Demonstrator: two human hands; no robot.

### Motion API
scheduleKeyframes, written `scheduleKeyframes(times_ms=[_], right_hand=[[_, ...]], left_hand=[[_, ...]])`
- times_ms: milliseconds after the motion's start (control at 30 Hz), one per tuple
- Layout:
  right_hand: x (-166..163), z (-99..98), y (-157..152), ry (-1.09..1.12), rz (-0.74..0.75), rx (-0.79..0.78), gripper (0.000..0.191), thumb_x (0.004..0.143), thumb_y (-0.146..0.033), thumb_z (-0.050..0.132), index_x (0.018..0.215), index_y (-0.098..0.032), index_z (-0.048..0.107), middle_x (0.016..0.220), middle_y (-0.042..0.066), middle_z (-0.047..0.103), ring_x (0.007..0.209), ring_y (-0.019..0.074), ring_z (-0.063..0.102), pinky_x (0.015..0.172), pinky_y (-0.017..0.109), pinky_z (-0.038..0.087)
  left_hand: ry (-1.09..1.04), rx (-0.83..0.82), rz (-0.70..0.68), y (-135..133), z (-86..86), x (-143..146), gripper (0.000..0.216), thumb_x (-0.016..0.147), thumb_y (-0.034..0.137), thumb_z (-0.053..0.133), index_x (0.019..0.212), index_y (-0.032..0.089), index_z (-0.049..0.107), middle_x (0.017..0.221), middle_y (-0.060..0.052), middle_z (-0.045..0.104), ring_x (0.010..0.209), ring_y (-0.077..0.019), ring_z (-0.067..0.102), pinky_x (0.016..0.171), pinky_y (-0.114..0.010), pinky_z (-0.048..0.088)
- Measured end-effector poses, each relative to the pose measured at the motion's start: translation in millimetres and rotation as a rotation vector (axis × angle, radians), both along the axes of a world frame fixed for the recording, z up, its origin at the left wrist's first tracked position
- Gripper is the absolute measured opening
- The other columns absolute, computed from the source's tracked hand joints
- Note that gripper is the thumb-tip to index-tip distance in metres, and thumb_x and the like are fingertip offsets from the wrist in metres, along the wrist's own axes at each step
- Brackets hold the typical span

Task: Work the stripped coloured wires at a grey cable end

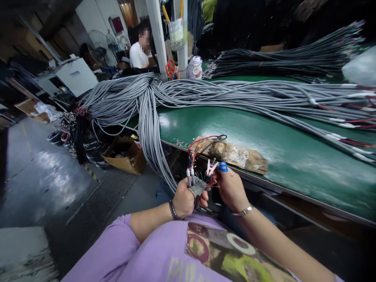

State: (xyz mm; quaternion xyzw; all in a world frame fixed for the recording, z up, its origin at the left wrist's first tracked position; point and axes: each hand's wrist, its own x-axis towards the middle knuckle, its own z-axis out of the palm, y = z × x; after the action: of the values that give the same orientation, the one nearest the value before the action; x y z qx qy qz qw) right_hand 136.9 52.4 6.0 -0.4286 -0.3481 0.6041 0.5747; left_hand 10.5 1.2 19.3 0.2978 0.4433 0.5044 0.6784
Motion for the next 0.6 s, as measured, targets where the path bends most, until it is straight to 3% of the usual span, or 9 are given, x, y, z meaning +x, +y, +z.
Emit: scheduleKeyframes(times_ms=[200,400,600], right_hand=[[-3.0,-1.1,7.7,0.274,0.283,-0.197,0.046,0.068,-0.069,0.066,0.076,-0.023,0.069,0.068,0.004,0.066,0.055,0.0179,0.055,0.052,0.032,0.047],[-5.9,-0.9,10.9,0.393,0.271,-0.286,0.039,0.067,-0.06,0.073,0.078,-0.022,0.069,0.069,0.003,0.069,0.054,0.0177,0.058,0.053,0.032,0.048],[2.0,-0.6,4.3,0.357,0.373,-0.213,0.052,0.063,-0.072,0.068,0.076,-0.022,0.069,0.071,0.003,0.069,0.056,0.0163,0.058,0.056,0.03,0.049]], left_hand=[[0.016,0.001,-0.041,2.6,-0.7,1.5,0.049,0.059,0.057,0.076,0.071,0.016,0.052,0.05,0.002,0.058,0.033,-0.0089,0.05,0.035,-0.019,0.035],[0.036,0.001,-0.052,4.0,-3.0,3.2,0.048,0.061,0.056,0.075,0.071,0.016,0.052,0.05,0.003,0.058,0.032,-0.0083,0.049,0.033,-0.018,0.033],[0.061,0.012,-0.045,2.3,-5.9,1.6,0.048,0.061,0.056,0.075,0.072,0.016,0.052,0.05,0.003,0.057,0.033,-0.0086,0.049,0.034,-0.019,0.034]])
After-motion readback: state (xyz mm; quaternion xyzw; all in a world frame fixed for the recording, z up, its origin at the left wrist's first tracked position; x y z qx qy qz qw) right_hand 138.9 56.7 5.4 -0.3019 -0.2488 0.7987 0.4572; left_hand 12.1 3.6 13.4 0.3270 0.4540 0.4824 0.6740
